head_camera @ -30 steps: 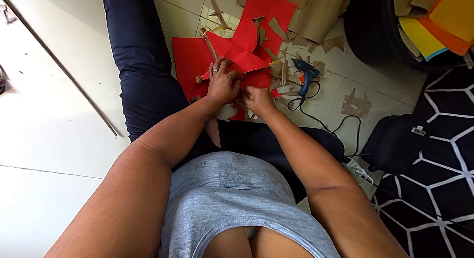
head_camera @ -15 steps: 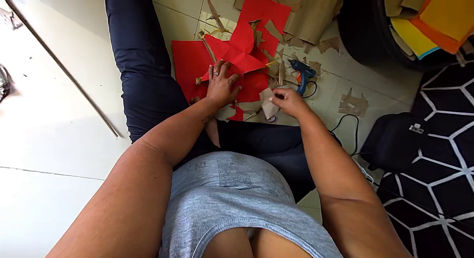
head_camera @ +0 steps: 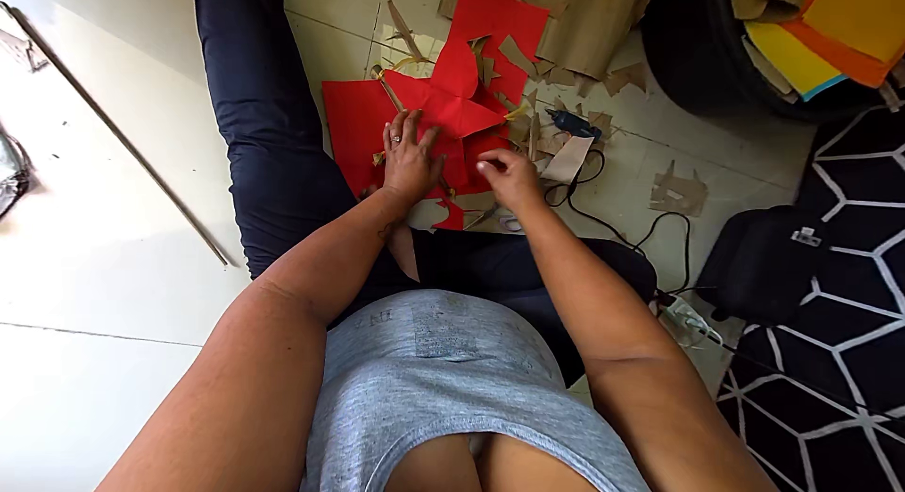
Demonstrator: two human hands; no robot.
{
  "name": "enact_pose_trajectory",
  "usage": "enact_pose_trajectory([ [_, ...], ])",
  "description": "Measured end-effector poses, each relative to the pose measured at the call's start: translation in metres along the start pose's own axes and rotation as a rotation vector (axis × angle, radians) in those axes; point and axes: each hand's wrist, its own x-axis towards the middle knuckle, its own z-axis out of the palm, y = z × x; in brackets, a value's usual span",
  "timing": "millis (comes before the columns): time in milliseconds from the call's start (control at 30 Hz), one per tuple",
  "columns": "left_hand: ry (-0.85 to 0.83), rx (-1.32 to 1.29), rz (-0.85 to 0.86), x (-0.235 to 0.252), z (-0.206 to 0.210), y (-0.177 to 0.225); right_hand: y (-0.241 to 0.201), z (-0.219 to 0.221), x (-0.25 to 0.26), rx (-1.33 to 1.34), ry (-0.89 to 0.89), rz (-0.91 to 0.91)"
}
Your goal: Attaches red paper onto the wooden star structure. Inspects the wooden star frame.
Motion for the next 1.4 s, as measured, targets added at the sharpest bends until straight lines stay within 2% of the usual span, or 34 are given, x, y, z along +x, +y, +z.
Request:
enact_pose_trajectory([
  [100,0.082,-0.086,-0.183,0.002,-0.008,-0.001,-0.007,0.030,0.011,0.192,0.067,0.090],
  [200,0.084,-0.156,-0.294,0.004,-0.013,-0.002,-0.011,0.040,0.020,0.257,0.111,0.182],
  [400,0.002,-0.239,-0.359,0.008,-0.014,-0.005,-0.012,0.043,0.026,0.327,0.083,0.301],
  [567,0.013,-0.252,-0.337,0.007,-0.012,-0.006,-0.013,0.043,0.028,0.416,0.057,0.370],
  [833,-0.026,-0.240,-0.373,0.009,-0.013,-0.004,-0.004,0.042,0.034,0.478,-0.013,0.380],
  [1033,-0.041,-0.240,-0.387,0.011,-0.013,-0.005,-0.001,0.042,0.038,0.272,-0.035,0.300],
  [1167,-0.042,-0.243,-0.392,0.010,-0.013,-0.006,-0.011,0.038,0.032,0.127,0.061,0.238],
  [1267,-0.048,-0.248,-0.402,0.010,-0.012,-0.006,-0.016,0.041,0.025,0.123,0.179,0.162],
  [1400,-0.046,-0.252,-0.399,0.011,-0.012,-0.005,-0.015,0.049,0.023,0.136,0.168,0.147],
])
